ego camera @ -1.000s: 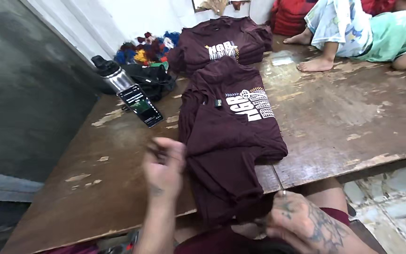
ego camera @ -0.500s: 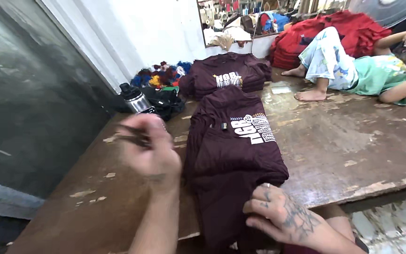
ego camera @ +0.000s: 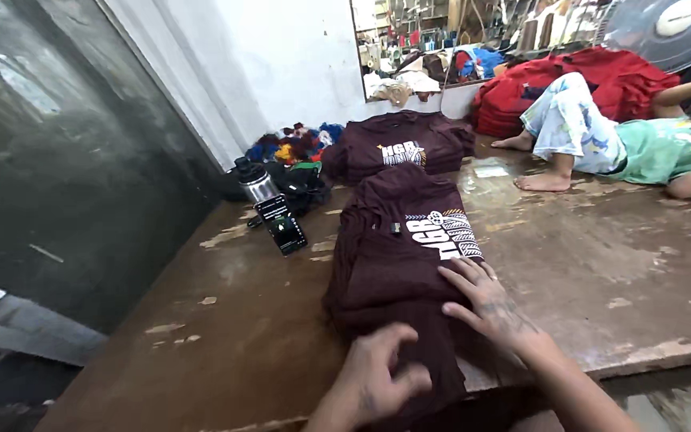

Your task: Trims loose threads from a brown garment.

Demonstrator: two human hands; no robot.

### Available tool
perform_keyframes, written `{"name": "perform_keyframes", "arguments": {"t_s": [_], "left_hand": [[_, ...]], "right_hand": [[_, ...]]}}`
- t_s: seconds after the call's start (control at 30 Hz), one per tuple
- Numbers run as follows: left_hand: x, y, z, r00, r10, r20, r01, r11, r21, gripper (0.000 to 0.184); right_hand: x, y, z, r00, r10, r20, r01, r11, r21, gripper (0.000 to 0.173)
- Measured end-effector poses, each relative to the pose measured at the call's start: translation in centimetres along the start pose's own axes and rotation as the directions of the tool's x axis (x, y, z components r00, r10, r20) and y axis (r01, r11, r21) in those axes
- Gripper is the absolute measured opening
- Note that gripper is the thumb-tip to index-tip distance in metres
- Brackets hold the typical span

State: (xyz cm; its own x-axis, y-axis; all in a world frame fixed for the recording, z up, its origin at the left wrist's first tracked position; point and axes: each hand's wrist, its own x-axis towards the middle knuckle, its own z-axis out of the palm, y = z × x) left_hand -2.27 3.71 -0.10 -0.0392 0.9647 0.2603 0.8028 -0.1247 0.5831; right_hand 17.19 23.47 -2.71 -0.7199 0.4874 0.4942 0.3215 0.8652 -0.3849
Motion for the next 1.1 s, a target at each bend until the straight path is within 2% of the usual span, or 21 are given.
{"name": "perform_keyframes", "arguments": {"t_s": [0.03, 0.07, 0.13, 0.2, 0.27, 0.33, 0.37, 0.43, 0.53, 0.57, 0.63, 0.7, 0.73, 0.8, 0.9, 1.0, 1.1], "left_hand": [[-1.8, -0.4, 1.1, 0.987, -0.043, 0.155, 0.038, 0.999, 0.032, 0.047], [-3.1, -0.9, 2.0, 0.978, -0.043, 0.204, 0.039, 0.999, 0.027, 0.038], [-4.6, -1.7, 2.6, 0.991, -0.021, 0.135, 0.033, 0.996, -0.088, 0.018], [-5.1, -2.3, 3.3, 0.999, 0.012, 0.03, -0.009, 0.995, -0.104, 0.015], [-4.9, -1.9, 3.3, 0.999, 0.013, 0.04, -0.012, 1.0, -0.021, 0.018], [-4.3, -1.0, 2.5, 0.991, -0.053, 0.127, 0.051, 0.998, 0.022, 0.027], [-3.8, -0.7, 2.2, 0.989, -0.069, 0.13, 0.069, 0.998, 0.004, 0.024], [-3.4, -0.5, 1.6, 0.996, -0.065, 0.064, 0.071, 0.994, -0.084, 0.018], [-2.9, -0.6, 1.5, 1.0, -0.02, -0.022, 0.016, 0.989, -0.146, 0.025], [-2.5, -0.5, 1.3, 0.999, -0.026, -0.018, 0.024, 0.991, -0.133, 0.027], [-1.5, 0.2, 1.0, 0.997, -0.063, -0.033, 0.059, 0.992, -0.108, 0.025], [-0.8, 0.8, 1.2, 0.996, -0.004, -0.092, -0.003, 0.996, -0.084, 0.022], [-0.5, 1.1, 1.3, 0.992, 0.046, -0.12, -0.056, 0.995, -0.087, 0.02], [-0.6, 1.5, 0.7, 0.986, 0.092, -0.137, -0.112, 0.983, -0.148, 0.021], [-2.4, 0.1, -0.9, 0.996, 0.063, -0.059, -0.075, 0.967, -0.242, 0.026], [-3.1, -1.0, -0.5, 0.994, 0.087, 0.059, -0.078, 0.987, -0.14, 0.024], [-2.1, 0.0, 0.0, 0.998, 0.064, 0.02, -0.06, 0.986, -0.157, 0.026]], "right_hand": [[-1.7, 0.4, 0.6, 0.987, -0.094, -0.129, 0.092, 0.996, -0.017, 0.063], [-3.3, 0.8, 1.0, 0.966, -0.149, -0.212, 0.15, 0.989, -0.011, 0.053], [-6.1, 0.8, 1.8, 0.931, -0.17, -0.323, 0.192, 0.981, 0.039, 0.038], [-7.5, -0.1, 1.9, 0.912, -0.148, -0.383, 0.196, 0.976, 0.091, 0.035], [-7.1, -1.6, 1.3, 0.904, -0.151, -0.401, 0.215, 0.969, 0.119, 0.032], [-5.8, -3.0, 0.1, 0.899, -0.187, -0.395, 0.257, 0.957, 0.132, 0.027], [-5.0, -3.5, -0.6, 0.897, -0.206, -0.39, 0.28, 0.949, 0.143, 0.026], [-3.9, -4.1, -1.3, 0.89, -0.225, -0.396, 0.313, 0.934, 0.173, 0.029], [-3.4, -4.7, -1.7, 0.902, -0.207, -0.38, 0.29, 0.941, 0.175, 0.03], [-3.3, -5.1, -1.5, 0.921, -0.193, -0.337, 0.265, 0.947, 0.181, 0.03], [-3.2, -6.4, -0.7, 0.975, -0.157, -0.154, 0.188, 0.96, 0.21, 0.041], [-2.9, -7.8, 1.1, 0.992, -0.123, 0.011, 0.117, 0.965, 0.235, 0.055], [-2.5, -8.1, 1.8, 0.993, -0.114, 0.013, 0.109, 0.972, 0.207, 0.051], [-2.0, -8.0, 2.1, 0.99, -0.105, -0.091, 0.118, 0.981, 0.152, 0.03], [-3.4, -6.7, 1.0, 0.951, -0.137, -0.276, 0.162, 0.985, 0.068, 0.011], [-6.2, -5.5, 1.8, 0.959, -0.216, -0.182, 0.228, 0.972, 0.049, 0.014], [-6.9, -5.4, 2.6, 0.974, -0.189, -0.127, 0.202, 0.975, 0.096, 0.023]]}}
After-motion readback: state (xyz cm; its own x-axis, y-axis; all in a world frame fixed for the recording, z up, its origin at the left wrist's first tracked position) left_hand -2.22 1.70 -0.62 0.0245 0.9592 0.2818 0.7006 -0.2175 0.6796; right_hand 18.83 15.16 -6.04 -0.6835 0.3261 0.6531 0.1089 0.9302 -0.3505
